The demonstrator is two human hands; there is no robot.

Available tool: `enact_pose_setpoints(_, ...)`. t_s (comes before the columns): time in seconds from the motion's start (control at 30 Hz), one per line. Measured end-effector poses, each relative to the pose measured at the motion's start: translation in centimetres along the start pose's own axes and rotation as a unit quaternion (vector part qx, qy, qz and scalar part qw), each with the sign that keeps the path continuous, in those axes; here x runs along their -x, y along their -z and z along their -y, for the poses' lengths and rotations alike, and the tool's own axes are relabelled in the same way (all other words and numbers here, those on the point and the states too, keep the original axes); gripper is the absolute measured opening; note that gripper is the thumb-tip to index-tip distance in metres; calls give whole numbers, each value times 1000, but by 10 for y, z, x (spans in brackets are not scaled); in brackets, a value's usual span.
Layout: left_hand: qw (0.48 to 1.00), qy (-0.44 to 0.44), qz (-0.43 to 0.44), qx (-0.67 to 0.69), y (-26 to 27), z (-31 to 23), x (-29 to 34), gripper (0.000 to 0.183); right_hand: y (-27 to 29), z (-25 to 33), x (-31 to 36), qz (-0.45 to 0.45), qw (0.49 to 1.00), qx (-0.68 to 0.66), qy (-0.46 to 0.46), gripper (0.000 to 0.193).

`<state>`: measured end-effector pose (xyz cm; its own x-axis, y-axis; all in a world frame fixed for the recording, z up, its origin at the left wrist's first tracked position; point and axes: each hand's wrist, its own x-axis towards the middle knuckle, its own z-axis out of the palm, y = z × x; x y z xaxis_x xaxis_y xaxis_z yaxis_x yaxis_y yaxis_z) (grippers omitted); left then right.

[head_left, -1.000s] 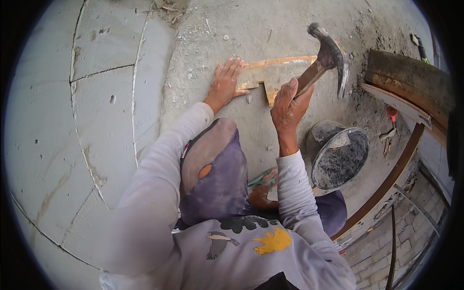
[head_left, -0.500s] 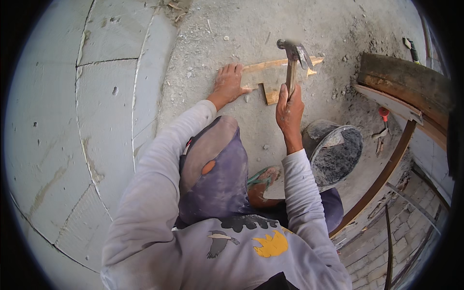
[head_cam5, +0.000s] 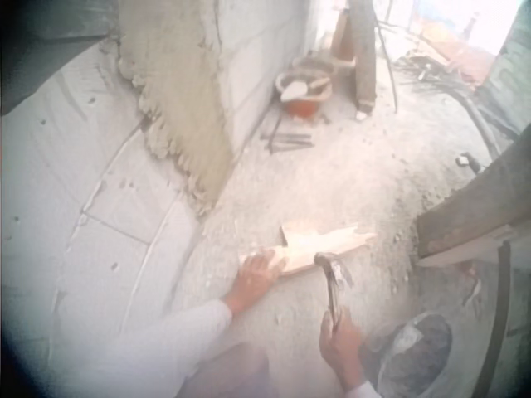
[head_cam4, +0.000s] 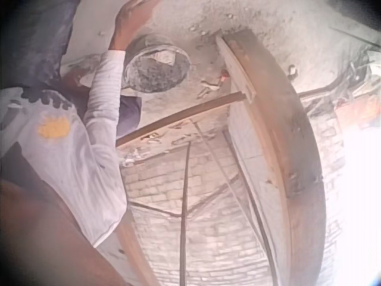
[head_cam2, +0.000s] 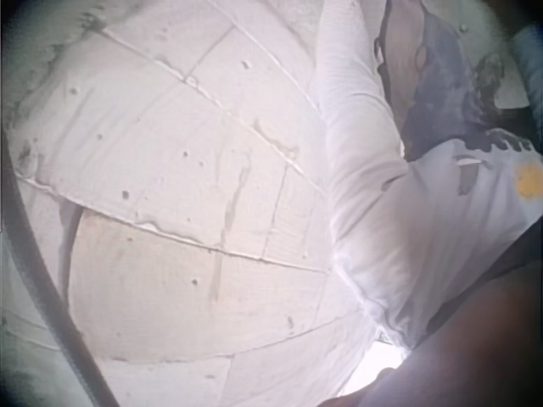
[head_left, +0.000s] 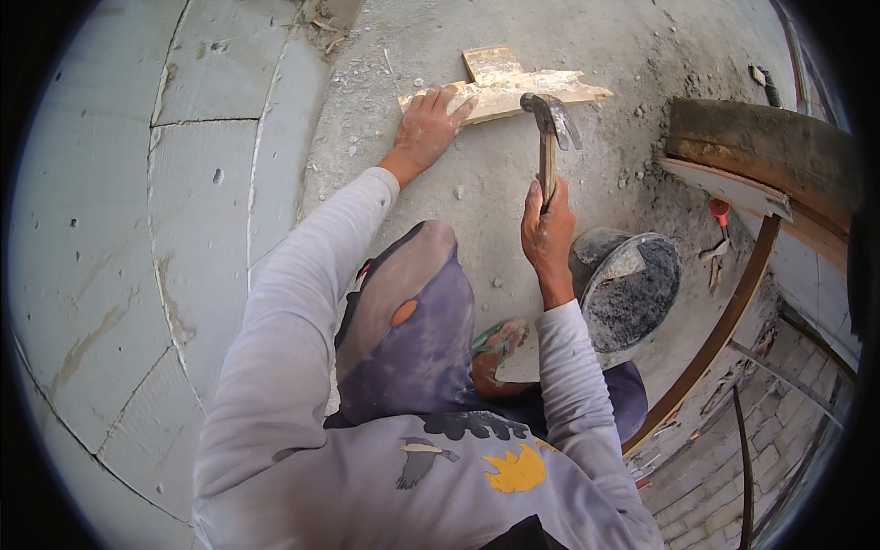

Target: The person uses a hammer to drive nails into a wooden frame attached to a wall. They repeatedly pick up small wooden pieces and nails, then hammer them into place to secure the frame.

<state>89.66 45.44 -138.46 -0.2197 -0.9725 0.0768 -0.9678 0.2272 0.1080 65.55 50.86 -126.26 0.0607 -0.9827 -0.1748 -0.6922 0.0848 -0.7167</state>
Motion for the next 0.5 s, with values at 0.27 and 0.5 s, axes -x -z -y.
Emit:
enact_pose_setpoints(0.27, 996, -28, 83, 27, -49, 1, 20, 78, 0, -3, -19, 23, 999, 13, 32, 27)
enact_pose_setpoints(0.5, 992, -14, 123, 19, -24, -11, 12, 93, -34, -17, -31, -83, 987, -76, 115, 25)
